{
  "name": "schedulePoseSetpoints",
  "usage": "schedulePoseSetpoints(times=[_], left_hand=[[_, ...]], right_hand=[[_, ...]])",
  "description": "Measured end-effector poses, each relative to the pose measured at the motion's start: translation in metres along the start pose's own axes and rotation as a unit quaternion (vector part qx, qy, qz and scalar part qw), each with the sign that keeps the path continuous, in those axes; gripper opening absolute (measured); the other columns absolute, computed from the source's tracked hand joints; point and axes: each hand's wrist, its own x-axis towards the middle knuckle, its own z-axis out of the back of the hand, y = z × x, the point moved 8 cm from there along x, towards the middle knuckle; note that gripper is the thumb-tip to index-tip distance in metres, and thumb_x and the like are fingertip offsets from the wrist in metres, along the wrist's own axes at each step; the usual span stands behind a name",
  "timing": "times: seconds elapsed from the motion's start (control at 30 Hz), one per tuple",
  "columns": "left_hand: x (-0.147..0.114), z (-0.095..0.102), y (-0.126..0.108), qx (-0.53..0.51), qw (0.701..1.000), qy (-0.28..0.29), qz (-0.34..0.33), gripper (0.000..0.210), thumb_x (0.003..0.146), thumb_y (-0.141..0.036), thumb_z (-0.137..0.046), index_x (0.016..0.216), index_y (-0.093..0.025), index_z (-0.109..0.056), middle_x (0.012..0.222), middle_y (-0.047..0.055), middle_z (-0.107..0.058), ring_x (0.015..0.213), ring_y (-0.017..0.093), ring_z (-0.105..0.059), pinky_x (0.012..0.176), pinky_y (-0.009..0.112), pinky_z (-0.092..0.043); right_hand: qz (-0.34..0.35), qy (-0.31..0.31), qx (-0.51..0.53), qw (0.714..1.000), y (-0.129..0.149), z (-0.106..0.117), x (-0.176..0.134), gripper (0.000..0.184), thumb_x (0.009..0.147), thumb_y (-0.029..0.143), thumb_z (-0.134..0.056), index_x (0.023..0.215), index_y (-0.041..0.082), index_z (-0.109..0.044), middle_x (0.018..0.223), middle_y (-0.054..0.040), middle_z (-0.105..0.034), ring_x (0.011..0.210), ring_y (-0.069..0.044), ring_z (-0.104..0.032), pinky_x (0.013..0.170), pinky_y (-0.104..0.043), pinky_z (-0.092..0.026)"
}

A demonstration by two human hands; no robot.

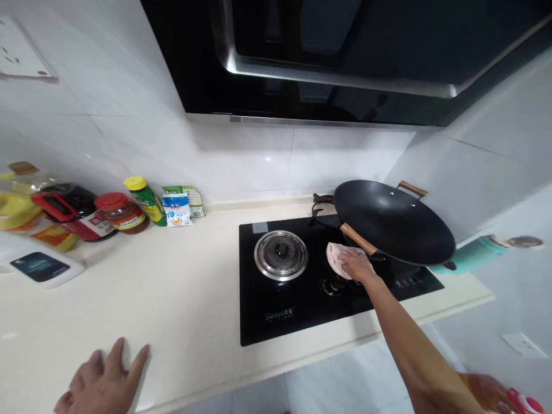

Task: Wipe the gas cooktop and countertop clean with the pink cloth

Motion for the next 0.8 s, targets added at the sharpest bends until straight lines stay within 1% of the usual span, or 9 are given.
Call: schedulePoseSetpoints(times=[0.07,0.13,0.23,0.3,0.37,0.53,0.63,0.73,0.8], left_hand=[[0.002,0.001,0.002,-0.008,1.0,-0.008,0.003,0.09,0.088,-0.079,-0.014,0.157,-0.026,-0.04,0.163,0.02,-0.036,0.15,0.043,-0.036,0.116,0.065,-0.034],[0.002,0.001,0.002,-0.017,1.0,-0.008,-0.001,0.09,0.088,-0.08,-0.019,0.155,-0.025,-0.043,0.162,0.021,-0.038,0.148,0.046,-0.038,0.114,0.068,-0.035],[0.0,0.005,0.0,-0.029,0.999,-0.018,-0.001,0.089,0.089,-0.079,-0.021,0.154,-0.024,-0.046,0.161,0.023,-0.04,0.148,0.047,-0.038,0.115,0.07,-0.034],[-0.002,0.007,-0.002,-0.033,0.999,-0.023,-0.002,0.089,0.089,-0.078,-0.022,0.153,-0.022,-0.047,0.16,0.023,-0.041,0.149,0.047,-0.036,0.117,0.069,-0.033],[-0.004,0.007,-0.003,-0.036,0.999,-0.023,-0.006,0.088,0.089,-0.076,-0.023,0.154,-0.021,-0.047,0.161,0.024,-0.04,0.15,0.046,-0.035,0.117,0.068,-0.033],[-0.006,0.007,-0.003,-0.045,0.999,-0.027,-0.014,0.086,0.09,-0.076,-0.021,0.152,-0.022,-0.048,0.16,0.024,-0.041,0.15,0.045,-0.035,0.116,0.068,-0.033],[-0.007,0.008,-0.003,-0.047,0.999,-0.023,-0.013,0.088,0.09,-0.077,-0.018,0.152,-0.021,-0.048,0.161,0.024,-0.039,0.152,0.044,-0.032,0.117,0.067,-0.032],[-0.008,0.009,-0.005,-0.047,0.999,-0.011,-0.013,0.091,0.09,-0.076,-0.016,0.154,-0.02,-0.046,0.162,0.025,-0.037,0.153,0.045,-0.03,0.117,0.066,-0.031],[-0.008,0.009,-0.006,-0.044,0.999,-0.003,-0.012,0.092,0.09,-0.077,-0.014,0.154,-0.019,-0.045,0.163,0.025,-0.035,0.153,0.045,-0.029,0.118,0.066,-0.03]], right_hand=[[0.026,-0.008,0.003,1.0,0.02,-0.001,0.007,0.045,0.095,0.024,-0.055,0.137,0.032,-0.067,0.171,-0.0035,-0.032,0.149,-0.031,-0.04,0.12,-0.046,-0.031],[0.04,-0.015,0.006,0.999,0.037,-0.001,0.016,0.048,0.095,0.026,-0.053,0.142,0.028,-0.063,0.173,-0.0073,-0.027,0.148,-0.033,-0.04,0.118,-0.048,-0.034],[0.062,-0.014,0.002,0.998,0.061,0.0,0.024,0.047,0.094,0.027,-0.053,0.14,0.023,-0.064,0.171,-0.012,-0.03,0.145,-0.037,-0.041,0.113,-0.051,-0.038],[0.086,-0.01,-0.007,0.996,0.081,-0.002,0.018,0.044,0.093,0.029,-0.055,0.136,0.023,-0.066,0.168,-0.0118,-0.035,0.144,-0.038,-0.042,0.111,-0.051,-0.039],[0.11,-0.013,-0.02,0.994,0.102,-0.007,-0.001,0.044,0.093,0.032,-0.057,0.135,0.024,-0.066,0.164,-0.0122,-0.04,0.141,-0.039,-0.043,0.109,-0.052,-0.039],[0.14,-0.048,-0.051,0.988,0.145,-0.024,-0.074,0.044,0.096,0.031,-0.053,0.137,0.019,-0.063,0.151,-0.0192,-0.049,0.131,-0.04,-0.047,0.107,-0.054,-0.035],[0.168,-0.058,-0.046,0.983,0.171,-0.034,-0.113,0.043,0.094,0.033,-0.056,0.135,0.021,-0.064,0.153,-0.0187,-0.048,0.132,-0.041,-0.045,0.108,-0.054,-0.033],[0.206,-0.059,0.0,0.977,0.204,-0.049,-0.147,0.05,0.09,0.045,-0.065,0.135,0.022,-0.065,0.16,-0.0193,-0.042,0.139,-0.046,-0.039,0.109,-0.059,-0.032],[0.227,-0.054,0.036,0.972,0.229,-0.064,-0.17,0.052,0.088,0.05,-0.07,0.132,0.023,-0.067,0.161,-0.0191,-0.042,0.14,-0.048,-0.038,0.11,-0.063,-0.031]])
